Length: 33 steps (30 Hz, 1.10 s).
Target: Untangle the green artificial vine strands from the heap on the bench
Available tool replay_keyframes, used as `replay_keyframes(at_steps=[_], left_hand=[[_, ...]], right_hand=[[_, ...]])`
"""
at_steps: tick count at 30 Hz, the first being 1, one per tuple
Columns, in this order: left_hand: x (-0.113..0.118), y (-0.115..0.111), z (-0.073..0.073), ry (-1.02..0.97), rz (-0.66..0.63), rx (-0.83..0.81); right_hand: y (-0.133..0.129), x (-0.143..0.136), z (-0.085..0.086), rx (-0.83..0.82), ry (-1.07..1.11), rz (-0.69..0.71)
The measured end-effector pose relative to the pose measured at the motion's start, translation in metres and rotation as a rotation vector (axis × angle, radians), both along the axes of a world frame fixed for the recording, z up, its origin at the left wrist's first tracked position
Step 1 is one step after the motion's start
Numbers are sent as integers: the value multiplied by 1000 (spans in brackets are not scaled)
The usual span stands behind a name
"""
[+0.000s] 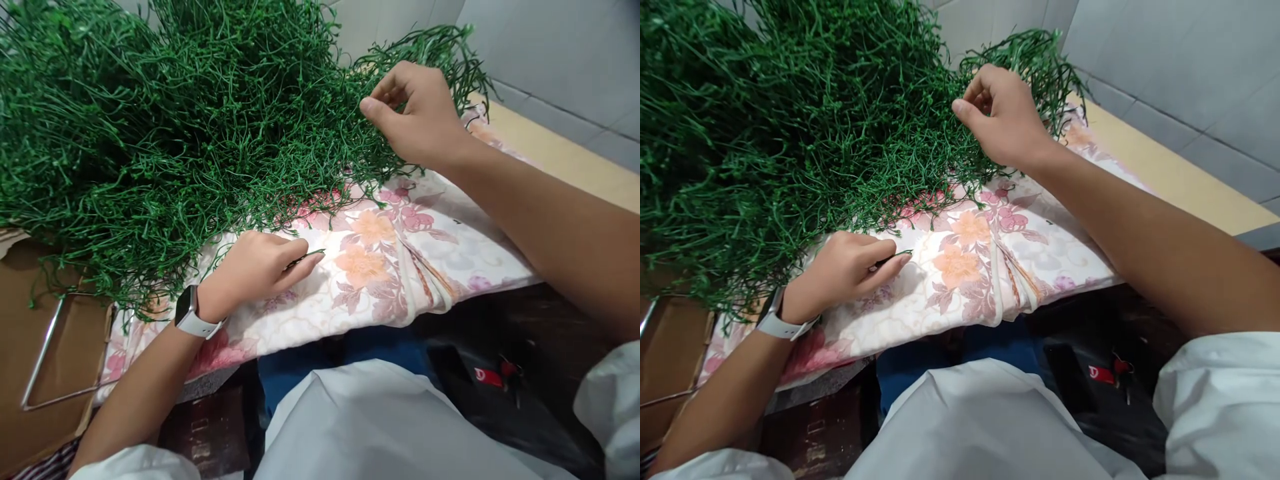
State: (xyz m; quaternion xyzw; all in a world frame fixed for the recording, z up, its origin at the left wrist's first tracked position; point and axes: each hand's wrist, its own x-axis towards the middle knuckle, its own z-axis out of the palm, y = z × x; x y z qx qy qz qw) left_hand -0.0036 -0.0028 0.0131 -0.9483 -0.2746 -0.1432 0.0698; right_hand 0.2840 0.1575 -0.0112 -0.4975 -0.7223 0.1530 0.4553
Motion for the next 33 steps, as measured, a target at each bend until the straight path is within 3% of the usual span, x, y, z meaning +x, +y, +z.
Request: replay_keyframes(at_steps=[3,6,9,12,15,21,26,33], left_hand=[[1,0,-1,-6,-9,0],[2,0,-1,-46,29,-46],[3,0,0,-157,137,-143],[3,2,-3,-271,213,-171],[1,5,-9,-377,188,-121],[1,5,-12,-374,129,-129],[3,3,-9,-324,158,-104],[0,4,-13,-267,196,15]], right_hand=[[2,0,1,-38,38,-16],[-10,-6,1,18,69,94],[-35,-19,2,66,105,361],[-65,-37,3,-66,106,728],[-84,-53,-1,-192,124,954],[-87,-61,-13,-257,245,975],[-85,-52,-4,-352,268,963],[-88,-53,1,-551,438,1066]])
